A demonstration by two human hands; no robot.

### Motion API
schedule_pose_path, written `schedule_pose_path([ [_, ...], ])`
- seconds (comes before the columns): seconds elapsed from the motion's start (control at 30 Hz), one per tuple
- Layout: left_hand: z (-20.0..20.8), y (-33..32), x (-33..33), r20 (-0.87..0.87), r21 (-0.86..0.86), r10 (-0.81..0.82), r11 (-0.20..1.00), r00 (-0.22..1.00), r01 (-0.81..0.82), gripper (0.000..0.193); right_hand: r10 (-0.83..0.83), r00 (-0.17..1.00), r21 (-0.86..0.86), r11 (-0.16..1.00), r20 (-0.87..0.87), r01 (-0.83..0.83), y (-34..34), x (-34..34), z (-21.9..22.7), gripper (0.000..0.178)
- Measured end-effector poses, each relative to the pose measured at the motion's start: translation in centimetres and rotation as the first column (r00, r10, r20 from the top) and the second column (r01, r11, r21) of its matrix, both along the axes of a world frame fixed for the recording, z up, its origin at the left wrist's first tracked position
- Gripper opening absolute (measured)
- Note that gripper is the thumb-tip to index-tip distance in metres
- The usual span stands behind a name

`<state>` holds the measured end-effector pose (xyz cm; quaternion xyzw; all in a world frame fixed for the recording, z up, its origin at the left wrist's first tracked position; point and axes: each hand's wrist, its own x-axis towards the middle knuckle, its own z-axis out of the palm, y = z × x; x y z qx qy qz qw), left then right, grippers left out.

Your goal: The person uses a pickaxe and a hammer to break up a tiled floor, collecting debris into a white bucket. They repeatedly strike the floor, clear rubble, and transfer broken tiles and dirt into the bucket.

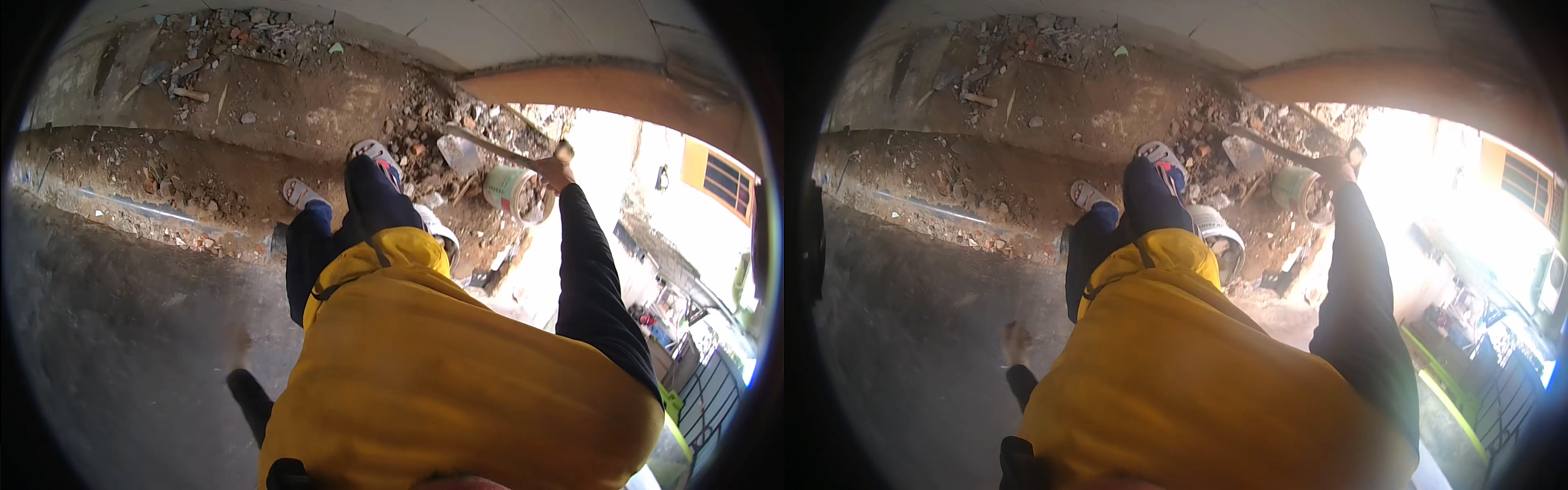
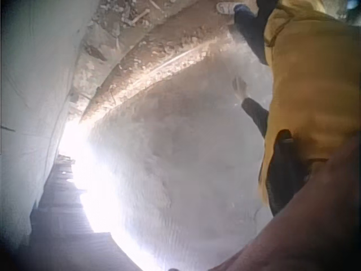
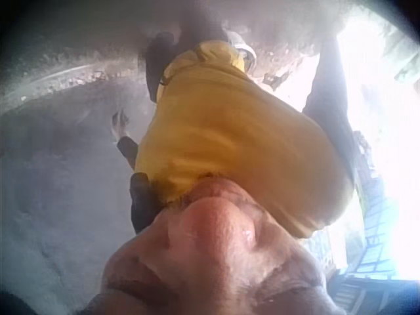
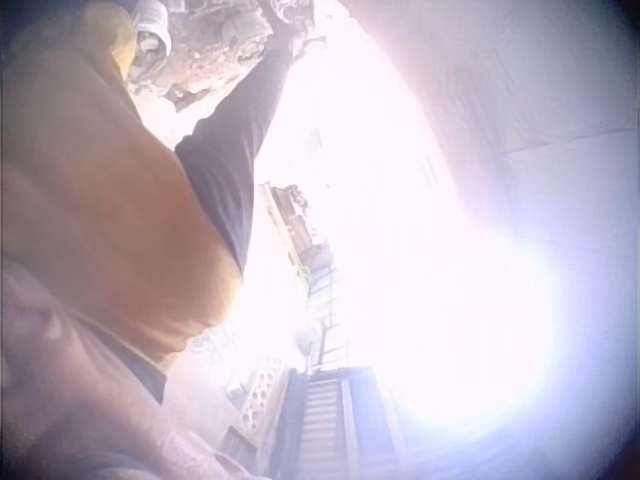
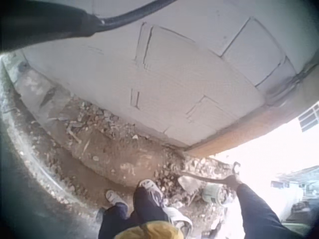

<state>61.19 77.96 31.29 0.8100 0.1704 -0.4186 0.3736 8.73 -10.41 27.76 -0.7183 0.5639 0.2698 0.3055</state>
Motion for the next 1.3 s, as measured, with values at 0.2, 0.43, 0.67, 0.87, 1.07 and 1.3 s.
schedule_pose_path([
  [0.2,7.1,4.4,12.7,0.304,0.179,0.186,0.952,0.934,-0.248,0.035,-0.567,0.749,-0.049,0.785,0.343,0.617,10.0,-1.3,1.7,0.032],
  [0.43,2.9,-3.5,9.3,0.076,0.160,-0.056,0.986,0.996,0.043,0.033,-0.300,0.895,-0.131,0.924,0.332,0.358,11.9,-5.0,-4.0,0.030],
  [0.67,3.1,-15.5,0.2,-0.054,-0.005,-0.049,0.999,0.997,0.049,0.036,-0.621,0.781,0.243,0.750,-0.060,0.615,5.7,-4.6,-0.9,0.061],
  [0.87,3.7,-21.8,-4.3,-0.189,0.140,-0.251,0.950,0.949,0.279,0.052,-0.323,0.907,0.268,0.880,-0.270,0.393,3.9,0.1,-0.2,0.114],
  [1.07,4.8,-23.0,-6.6,-0.291,0.007,-0.044,0.999,0.956,0.048,0.065,-0.011,0.993,-0.162,0.987,-0.114,-0.007,2.2,6.8,-1.3,0.104],
  [1.3,11.2,-20.5,-0.2,-0.275,0.002,-0.329,0.939,0.903,0.343,0.060,0.134,0.930,-0.379,0.925,0.342,0.006,9.7,27.4,-8.9,0.094],
])
